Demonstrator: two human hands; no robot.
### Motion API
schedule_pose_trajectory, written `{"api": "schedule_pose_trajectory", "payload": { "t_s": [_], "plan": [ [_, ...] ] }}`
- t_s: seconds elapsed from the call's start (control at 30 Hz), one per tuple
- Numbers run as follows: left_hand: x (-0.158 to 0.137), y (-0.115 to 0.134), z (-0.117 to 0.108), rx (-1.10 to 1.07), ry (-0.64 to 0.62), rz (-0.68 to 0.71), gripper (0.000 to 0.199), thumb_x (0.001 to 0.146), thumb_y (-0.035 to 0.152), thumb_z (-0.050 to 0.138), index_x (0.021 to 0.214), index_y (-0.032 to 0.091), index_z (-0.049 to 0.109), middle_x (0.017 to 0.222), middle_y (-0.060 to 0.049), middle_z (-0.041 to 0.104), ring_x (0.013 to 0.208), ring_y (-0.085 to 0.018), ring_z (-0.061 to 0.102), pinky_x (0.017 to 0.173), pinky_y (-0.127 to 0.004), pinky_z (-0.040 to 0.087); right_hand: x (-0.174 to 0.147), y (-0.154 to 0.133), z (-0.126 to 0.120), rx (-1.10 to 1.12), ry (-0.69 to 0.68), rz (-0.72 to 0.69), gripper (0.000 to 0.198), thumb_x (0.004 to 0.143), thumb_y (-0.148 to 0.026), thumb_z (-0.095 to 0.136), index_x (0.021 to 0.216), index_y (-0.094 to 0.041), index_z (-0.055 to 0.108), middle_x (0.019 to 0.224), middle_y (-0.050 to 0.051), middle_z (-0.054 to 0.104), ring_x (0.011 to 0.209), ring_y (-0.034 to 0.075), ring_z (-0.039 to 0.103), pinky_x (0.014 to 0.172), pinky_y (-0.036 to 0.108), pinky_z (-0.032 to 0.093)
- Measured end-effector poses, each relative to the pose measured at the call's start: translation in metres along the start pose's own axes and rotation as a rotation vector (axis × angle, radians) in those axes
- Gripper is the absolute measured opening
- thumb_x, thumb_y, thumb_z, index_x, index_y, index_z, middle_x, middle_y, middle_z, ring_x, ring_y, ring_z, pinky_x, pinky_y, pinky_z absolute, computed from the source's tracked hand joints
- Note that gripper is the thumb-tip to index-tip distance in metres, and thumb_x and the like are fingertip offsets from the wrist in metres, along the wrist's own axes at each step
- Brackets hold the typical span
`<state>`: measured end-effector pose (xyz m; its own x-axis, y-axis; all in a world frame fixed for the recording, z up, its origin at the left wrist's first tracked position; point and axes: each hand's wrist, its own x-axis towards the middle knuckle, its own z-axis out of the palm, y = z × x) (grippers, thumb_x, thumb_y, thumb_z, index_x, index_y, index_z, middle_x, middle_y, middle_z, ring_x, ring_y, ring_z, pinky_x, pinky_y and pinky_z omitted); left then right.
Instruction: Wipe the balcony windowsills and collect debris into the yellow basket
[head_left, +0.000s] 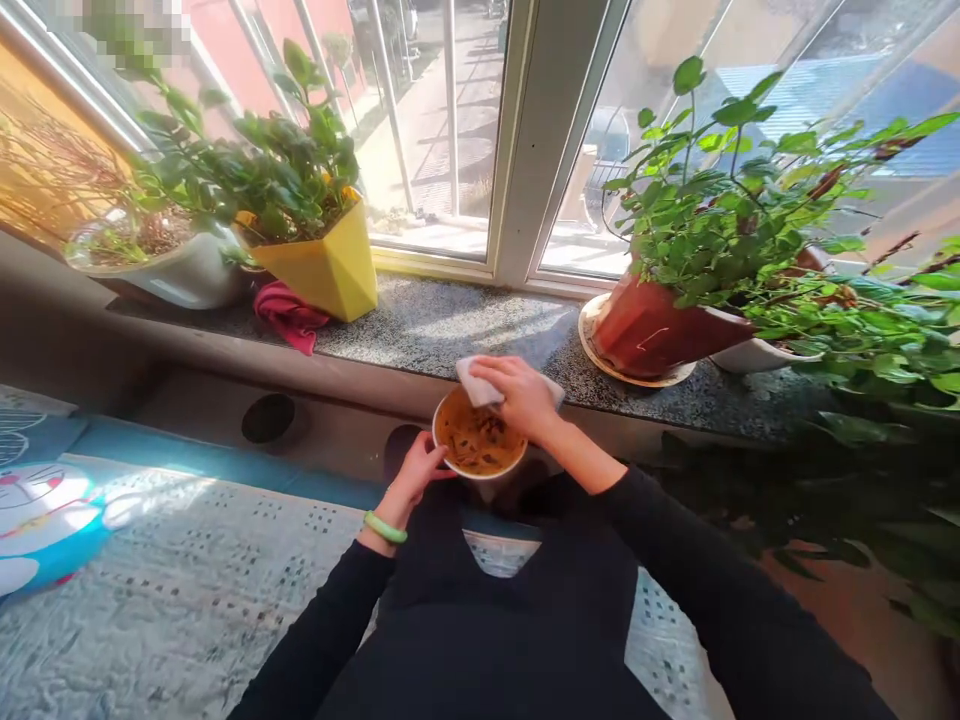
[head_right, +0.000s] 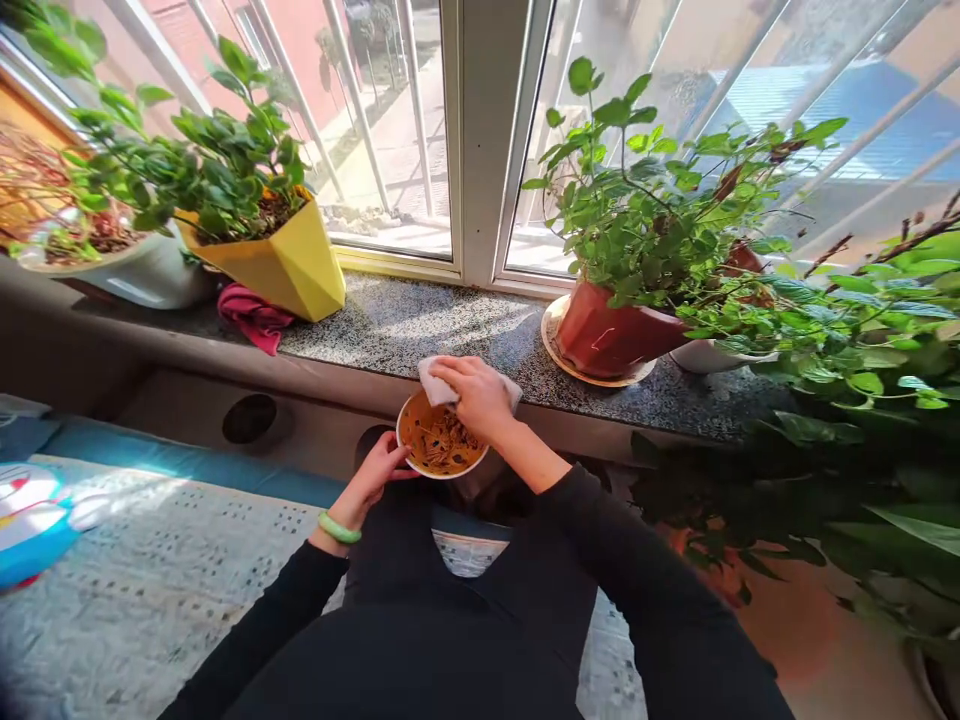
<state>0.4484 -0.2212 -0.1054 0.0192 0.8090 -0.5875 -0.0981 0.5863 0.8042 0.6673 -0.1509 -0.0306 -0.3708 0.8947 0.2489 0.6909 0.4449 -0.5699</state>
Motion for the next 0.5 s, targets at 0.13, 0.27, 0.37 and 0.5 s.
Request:
{"api": "schedule_pose_trajectory", "payload": {
  "t_s": [0.13, 0.27, 0.37, 0.5],
  "plan": [
    [-0.003, 0.001, 0.005, 0.025, -0.004, 0.027, 0.027, 0.077, 0.023, 0.078, 0.089, 0.016, 0.054, 0.095, -0.006, 0.061, 0.085, -0.019, 0.067, 0.069, -0.044, 0.066, -0.003, 0.002, -0.022, 0.162, 0.057, -0.007, 0.056, 0.080, -0.007, 0.050, 0.130, -0.029, 0.066, 0.134, 0.001, 0.066, 0.122, 0.024, 0.058, 0.108, 0.042, 0.046],
    [-0.003, 0.000, 0.006, 0.027, 0.006, 0.012, 0.028, 0.077, 0.022, 0.078, 0.090, 0.015, 0.054, 0.097, -0.007, 0.060, 0.086, -0.020, 0.067, 0.068, -0.044, 0.067, 0.020, 0.046, -0.042, -0.058, 0.297, 0.229, 0.061, 0.084, -0.019, 0.056, 0.145, -0.022, 0.052, 0.151, 0.011, 0.051, 0.138, 0.034, 0.043, 0.115, 0.056, 0.036],
    [0.000, -0.003, 0.008, 0.036, -0.002, 0.003, 0.026, 0.079, 0.021, 0.076, 0.091, 0.015, 0.054, 0.099, -0.007, 0.060, 0.086, -0.020, 0.067, 0.067, -0.041, 0.067, 0.046, 0.079, -0.035, -0.215, 0.264, 0.319, 0.060, 0.086, -0.033, 0.061, 0.143, -0.016, 0.053, 0.156, 0.015, 0.043, 0.145, 0.040, 0.032, 0.118, 0.061, 0.027],
    [0.007, -0.005, 0.009, 0.037, -0.009, -0.006, 0.022, 0.081, 0.018, 0.072, 0.092, 0.015, 0.053, 0.102, -0.008, 0.061, 0.088, -0.020, 0.067, 0.069, -0.044, 0.067, 0.073, 0.093, -0.021, -0.258, 0.222, 0.299, 0.049, 0.089, -0.030, 0.057, 0.137, -0.021, 0.058, 0.154, 0.010, 0.045, 0.144, 0.037, 0.033, 0.118, 0.058, 0.030]
  ]
}}
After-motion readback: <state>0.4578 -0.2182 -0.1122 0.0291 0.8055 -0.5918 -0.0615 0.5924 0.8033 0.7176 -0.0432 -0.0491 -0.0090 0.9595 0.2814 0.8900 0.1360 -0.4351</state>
